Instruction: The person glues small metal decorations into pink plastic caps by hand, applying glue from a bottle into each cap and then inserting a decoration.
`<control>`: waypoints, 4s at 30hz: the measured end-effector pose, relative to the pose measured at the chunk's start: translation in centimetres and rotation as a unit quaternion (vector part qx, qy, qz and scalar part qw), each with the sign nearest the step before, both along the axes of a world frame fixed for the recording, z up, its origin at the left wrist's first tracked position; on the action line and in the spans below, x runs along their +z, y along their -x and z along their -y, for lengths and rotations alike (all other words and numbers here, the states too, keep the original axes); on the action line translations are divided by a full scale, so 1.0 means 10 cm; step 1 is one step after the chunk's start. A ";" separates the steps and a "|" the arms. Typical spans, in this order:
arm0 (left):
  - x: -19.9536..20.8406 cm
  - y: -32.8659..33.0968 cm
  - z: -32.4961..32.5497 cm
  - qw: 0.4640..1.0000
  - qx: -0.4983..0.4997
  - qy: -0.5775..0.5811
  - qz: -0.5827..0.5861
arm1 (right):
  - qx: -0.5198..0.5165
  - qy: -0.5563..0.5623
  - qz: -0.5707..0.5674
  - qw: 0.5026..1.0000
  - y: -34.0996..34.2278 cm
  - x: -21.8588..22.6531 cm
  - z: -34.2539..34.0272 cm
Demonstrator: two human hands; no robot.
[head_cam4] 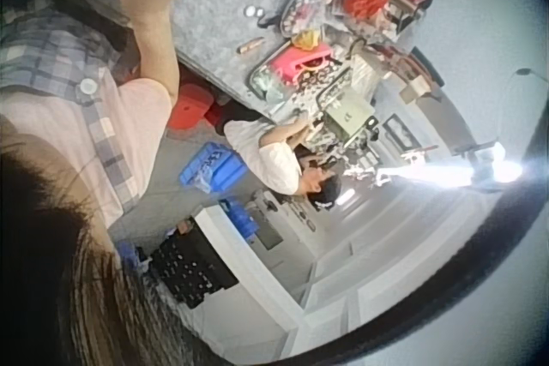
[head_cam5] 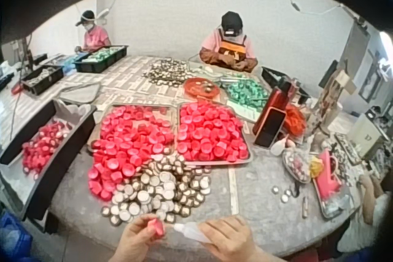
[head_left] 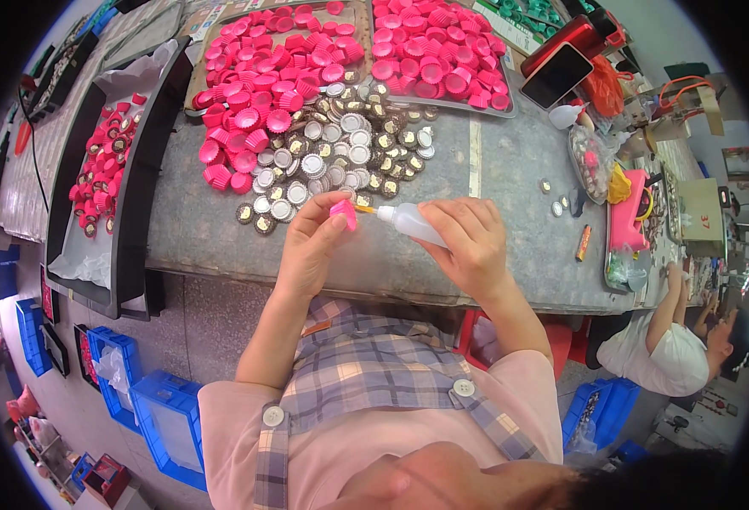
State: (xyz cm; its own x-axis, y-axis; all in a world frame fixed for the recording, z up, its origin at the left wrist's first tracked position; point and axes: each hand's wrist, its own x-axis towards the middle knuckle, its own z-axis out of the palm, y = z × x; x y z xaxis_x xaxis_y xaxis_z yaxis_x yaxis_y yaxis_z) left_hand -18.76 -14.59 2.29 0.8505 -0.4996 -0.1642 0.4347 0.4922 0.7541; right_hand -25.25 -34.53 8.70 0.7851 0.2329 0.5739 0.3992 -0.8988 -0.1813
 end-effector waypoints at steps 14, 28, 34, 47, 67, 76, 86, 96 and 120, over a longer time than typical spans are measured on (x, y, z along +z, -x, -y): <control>0.07 -0.12 -0.09 0.981 0.024 0.006 0.192 | -0.050 -0.725 -0.191 0.660 -0.01 -0.36 0.50; -0.07 -0.17 -0.16 0.763 -0.071 0.509 -0.392 | -0.125 -0.663 -0.118 0.729 -0.27 -0.74 0.83; -0.05 -0.17 -0.19 0.787 -0.065 0.479 -0.384 | -0.120 -0.645 -0.088 0.749 -0.25 -0.66 0.70; -0.04 -0.10 -0.24 0.960 0.000 0.212 -0.185 | -0.007 -0.050 -0.139 0.989 -0.48 -0.58 -0.26; -0.02 -0.04 -0.13 0.987 0.003 0.095 -0.127 | -0.046 -0.143 -0.169 0.974 -0.24 -0.52 -0.14; -0.03 -0.03 -0.13 0.987 -0.002 0.094 -0.129 | -0.070 -0.049 -0.135 0.987 -0.28 -0.65 -0.21; -0.03 -0.03 -0.15 0.988 0.007 0.075 -0.137 | -0.056 -0.152 -0.228 0.960 -0.23 -0.65 -0.15; -0.01 0.02 -0.07 0.989 -0.004 0.066 -0.134 | -0.034 -0.274 -0.223 0.935 -0.20 -0.31 -0.21; 0.05 0.11 -0.02 1.000 -0.023 0.017 0.006 | -0.011 -0.121 -0.098 0.988 -0.18 -0.16 -0.46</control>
